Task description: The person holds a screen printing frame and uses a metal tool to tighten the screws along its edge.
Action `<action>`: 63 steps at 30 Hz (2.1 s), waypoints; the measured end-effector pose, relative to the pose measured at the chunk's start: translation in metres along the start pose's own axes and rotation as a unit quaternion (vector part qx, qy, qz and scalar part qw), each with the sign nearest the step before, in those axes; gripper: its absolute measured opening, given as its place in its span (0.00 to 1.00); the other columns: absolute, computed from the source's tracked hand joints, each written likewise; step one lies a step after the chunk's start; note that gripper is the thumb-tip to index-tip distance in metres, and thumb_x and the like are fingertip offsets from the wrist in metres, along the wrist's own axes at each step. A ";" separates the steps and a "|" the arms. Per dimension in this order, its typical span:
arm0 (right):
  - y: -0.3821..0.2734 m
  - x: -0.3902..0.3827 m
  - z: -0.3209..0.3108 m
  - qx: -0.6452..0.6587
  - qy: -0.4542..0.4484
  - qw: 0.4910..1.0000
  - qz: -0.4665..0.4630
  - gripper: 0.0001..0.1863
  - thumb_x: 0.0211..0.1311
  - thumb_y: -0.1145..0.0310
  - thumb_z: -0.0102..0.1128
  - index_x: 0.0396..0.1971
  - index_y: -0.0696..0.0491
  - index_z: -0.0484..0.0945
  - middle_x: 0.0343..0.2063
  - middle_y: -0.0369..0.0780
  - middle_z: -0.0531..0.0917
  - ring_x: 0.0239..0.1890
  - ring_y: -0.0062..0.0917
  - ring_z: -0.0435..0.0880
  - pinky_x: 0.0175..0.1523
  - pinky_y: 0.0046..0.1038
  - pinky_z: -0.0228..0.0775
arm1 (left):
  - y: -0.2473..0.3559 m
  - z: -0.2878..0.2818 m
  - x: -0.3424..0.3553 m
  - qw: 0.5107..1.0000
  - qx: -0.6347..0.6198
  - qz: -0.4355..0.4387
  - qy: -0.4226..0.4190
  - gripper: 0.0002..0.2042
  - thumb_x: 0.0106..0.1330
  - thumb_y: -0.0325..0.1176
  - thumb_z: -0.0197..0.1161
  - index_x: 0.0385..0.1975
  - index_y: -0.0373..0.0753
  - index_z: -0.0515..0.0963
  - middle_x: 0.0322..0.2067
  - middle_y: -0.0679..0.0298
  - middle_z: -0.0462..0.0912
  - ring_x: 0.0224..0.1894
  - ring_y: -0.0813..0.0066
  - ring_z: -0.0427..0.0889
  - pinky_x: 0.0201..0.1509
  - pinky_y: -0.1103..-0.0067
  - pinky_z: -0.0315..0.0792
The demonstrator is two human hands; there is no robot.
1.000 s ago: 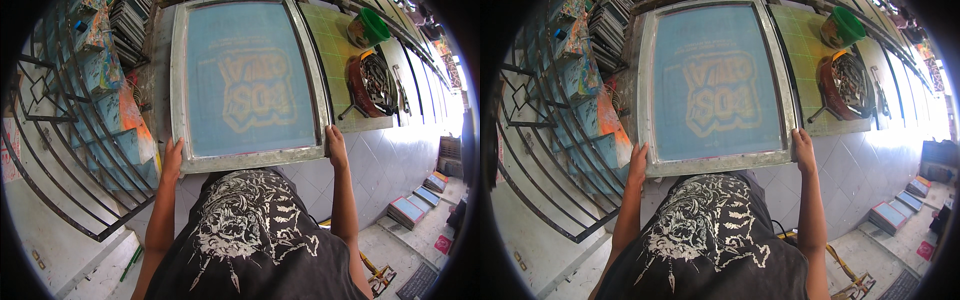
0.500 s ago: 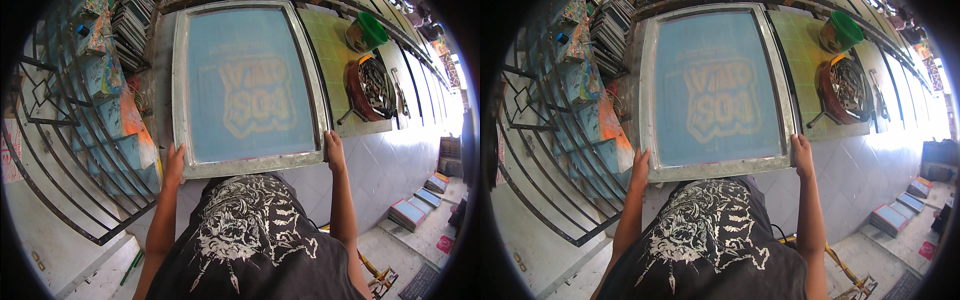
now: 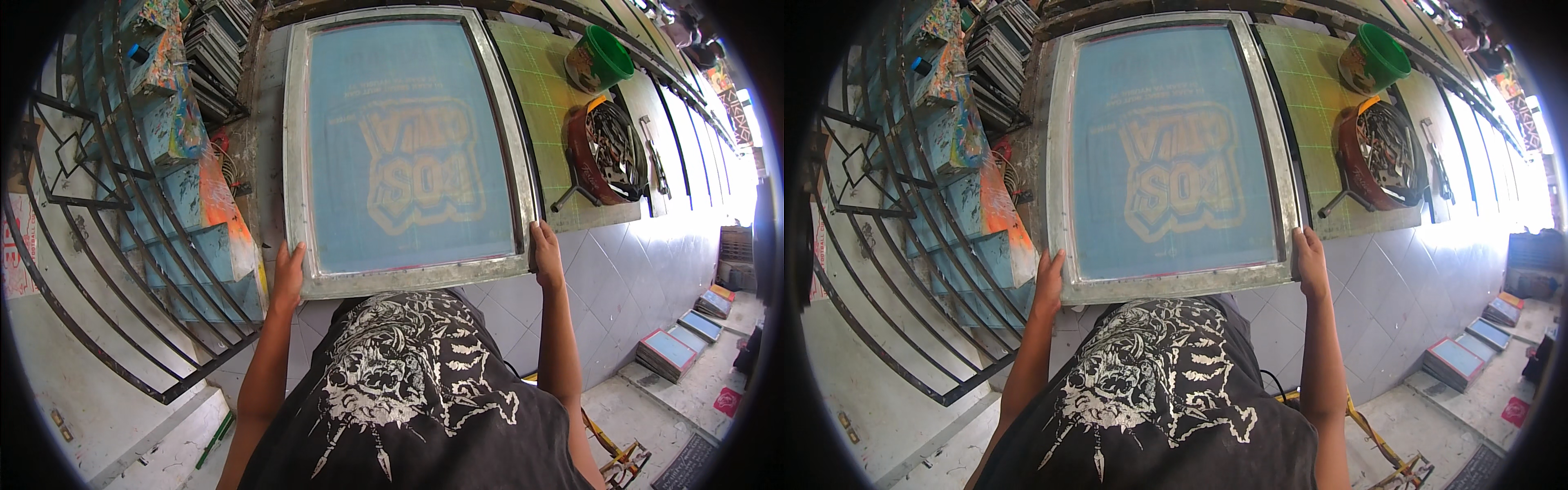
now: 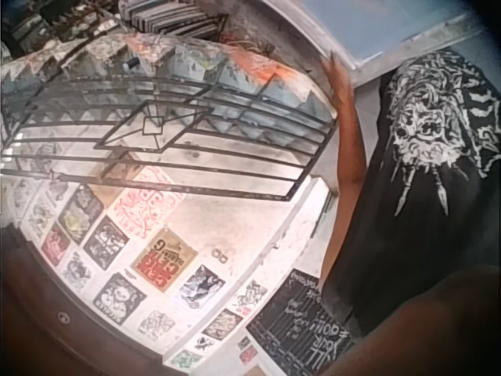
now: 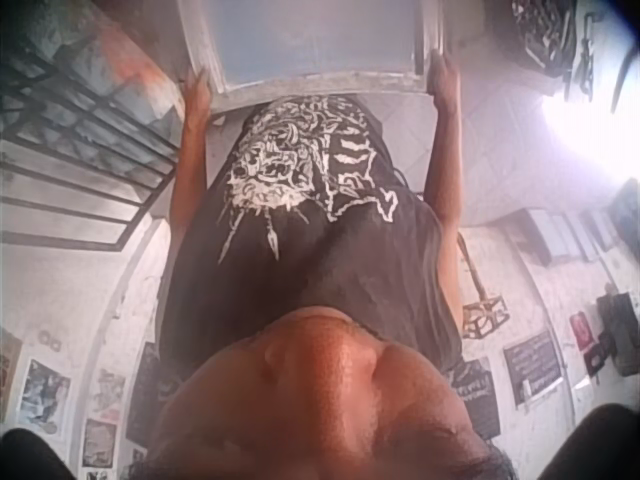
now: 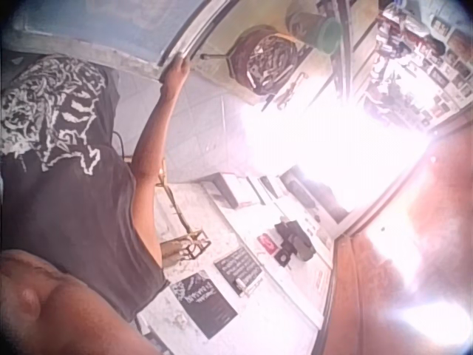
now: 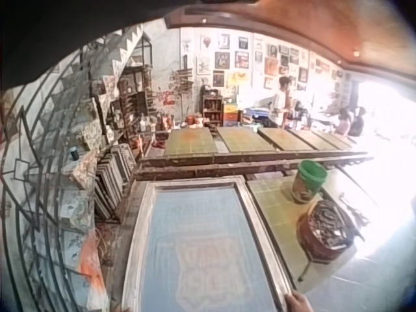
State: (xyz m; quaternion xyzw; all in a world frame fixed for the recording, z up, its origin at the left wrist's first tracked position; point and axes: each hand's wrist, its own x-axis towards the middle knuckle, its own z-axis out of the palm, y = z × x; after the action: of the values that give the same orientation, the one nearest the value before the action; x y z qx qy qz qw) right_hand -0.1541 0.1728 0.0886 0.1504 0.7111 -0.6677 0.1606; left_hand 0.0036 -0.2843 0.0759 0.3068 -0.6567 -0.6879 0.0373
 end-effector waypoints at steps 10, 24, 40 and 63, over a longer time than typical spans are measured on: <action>0.002 0.008 -0.004 -0.018 -0.013 1.000 -0.016 0.17 0.69 0.62 0.47 0.49 0.57 0.74 0.31 0.30 0.75 0.34 0.13 0.70 0.42 0.18 0.62 | 0.002 0.001 -0.002 0.999 -0.037 -0.020 0.008 0.22 0.67 0.36 0.52 0.57 0.31 0.64 0.51 0.60 0.73 0.52 0.73 0.72 0.57 0.79 0.63; 0.004 0.012 -0.008 -0.034 -0.019 0.999 -0.013 0.18 0.68 0.62 0.47 0.50 0.57 0.74 0.36 0.32 0.77 0.40 0.14 0.71 0.48 0.19 0.62 | 0.007 0.003 -0.006 0.999 -0.022 -0.039 0.019 0.23 0.68 0.36 0.51 0.59 0.30 0.62 0.53 0.59 0.71 0.54 0.72 0.69 0.59 0.78 0.62; -0.006 0.008 -0.006 -0.039 -0.035 0.999 -0.005 0.17 0.70 0.62 0.45 0.47 0.58 0.75 0.36 0.33 0.78 0.38 0.14 0.73 0.46 0.18 0.64 | -0.003 0.002 -0.003 0.999 -0.036 -0.015 0.032 0.20 0.68 0.37 0.52 0.53 0.29 0.66 0.47 0.58 0.74 0.49 0.73 0.72 0.56 0.78 0.63; 0.002 0.013 -0.011 -0.013 -0.050 0.999 0.004 0.18 0.70 0.62 0.45 0.52 0.57 0.72 0.39 0.33 0.79 0.39 0.14 0.74 0.47 0.18 0.65 | 0.004 0.006 -0.006 0.998 -0.049 -0.017 0.031 0.16 0.68 0.36 0.52 0.50 0.32 0.68 0.44 0.60 0.75 0.46 0.76 0.73 0.52 0.80 0.66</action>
State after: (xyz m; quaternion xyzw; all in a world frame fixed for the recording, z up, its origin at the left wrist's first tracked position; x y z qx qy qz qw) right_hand -0.1656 0.1839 0.0816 0.1175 0.7107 -0.6641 0.2003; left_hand 0.0038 -0.2769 0.0818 0.3371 -0.6153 -0.7099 0.0610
